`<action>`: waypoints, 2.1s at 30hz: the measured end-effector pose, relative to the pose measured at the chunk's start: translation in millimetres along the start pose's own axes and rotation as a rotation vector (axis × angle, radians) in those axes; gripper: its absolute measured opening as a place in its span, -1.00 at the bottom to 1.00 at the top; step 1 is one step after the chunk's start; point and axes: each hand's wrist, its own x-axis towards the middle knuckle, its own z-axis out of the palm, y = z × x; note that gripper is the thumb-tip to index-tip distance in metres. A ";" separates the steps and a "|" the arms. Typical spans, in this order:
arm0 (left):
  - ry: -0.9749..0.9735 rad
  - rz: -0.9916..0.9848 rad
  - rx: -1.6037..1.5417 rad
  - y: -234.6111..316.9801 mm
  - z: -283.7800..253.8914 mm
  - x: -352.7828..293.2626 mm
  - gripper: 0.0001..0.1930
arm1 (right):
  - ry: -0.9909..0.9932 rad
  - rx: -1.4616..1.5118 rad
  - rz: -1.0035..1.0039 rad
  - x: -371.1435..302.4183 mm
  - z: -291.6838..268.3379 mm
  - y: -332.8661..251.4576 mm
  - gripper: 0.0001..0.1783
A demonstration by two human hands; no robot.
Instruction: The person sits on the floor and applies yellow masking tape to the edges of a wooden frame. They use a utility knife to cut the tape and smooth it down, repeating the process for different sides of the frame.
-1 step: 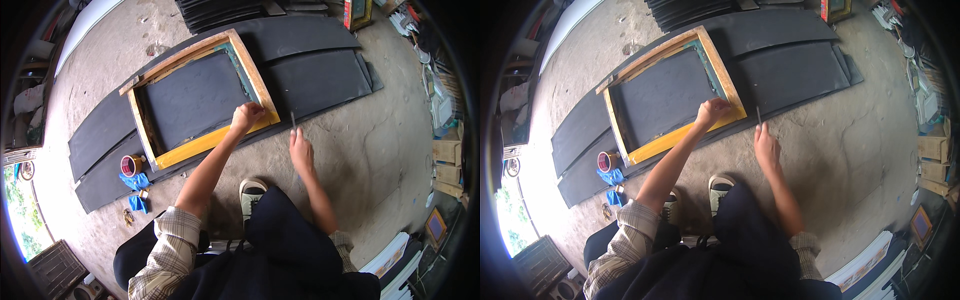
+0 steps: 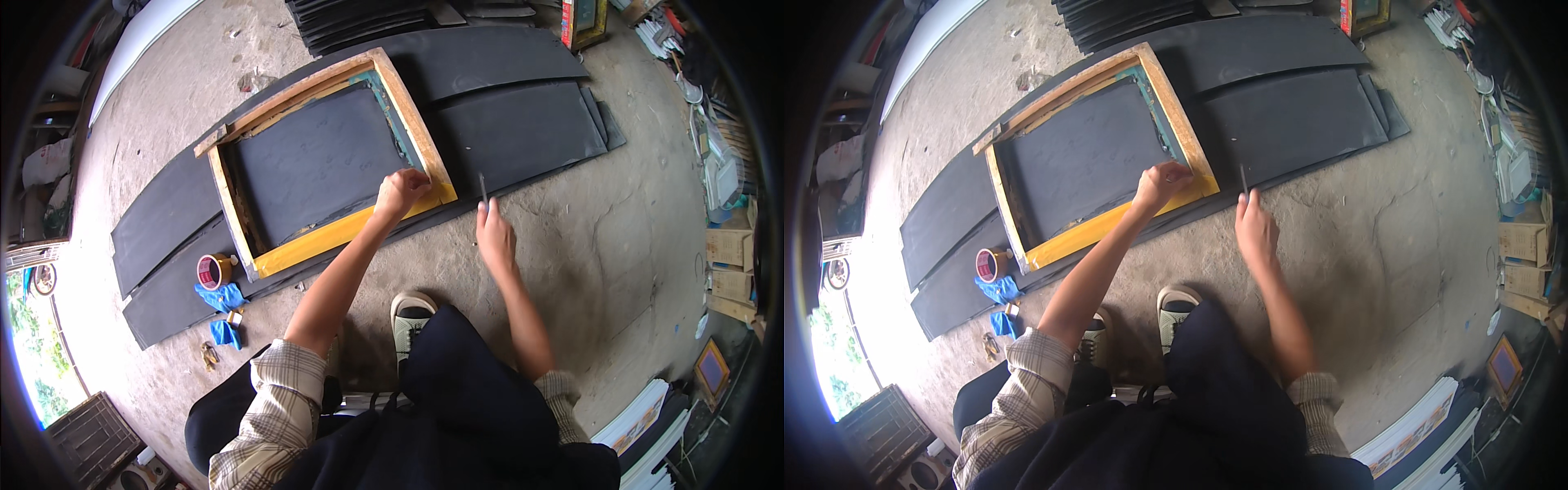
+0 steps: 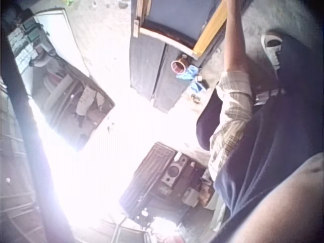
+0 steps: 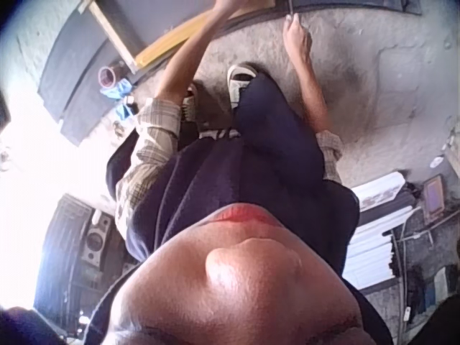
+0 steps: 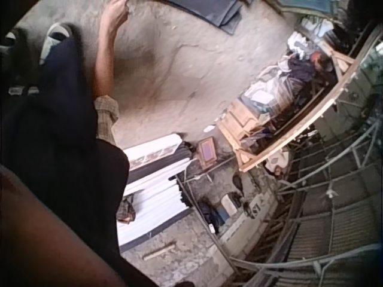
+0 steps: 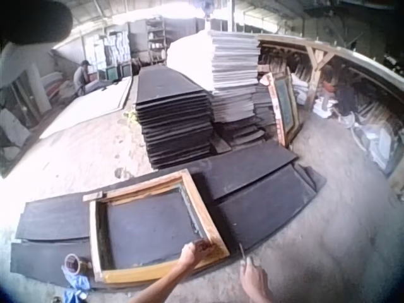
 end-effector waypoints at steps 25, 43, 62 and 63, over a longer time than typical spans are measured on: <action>0.254 0.502 0.358 1.7 11.9 -42.4 -0.68 | -0.204 1.028 0.082 56.2 34.7 -12.8 -0.70; 0.268 0.515 0.300 3.9 11.9 -42.0 -0.71 | 0.065 0.069 0.115 120.2 22.8 45.6 -0.63; 0.356 0.449 0.206 6.5 17.1 -41.5 -0.82 | -0.458 0.742 0.200 46.5 41.8 -26.8 -0.57; 0.342 0.427 0.207 7.1 17.5 -42.3 -0.81 | -0.418 0.735 0.137 48.6 47.8 -23.6 -0.59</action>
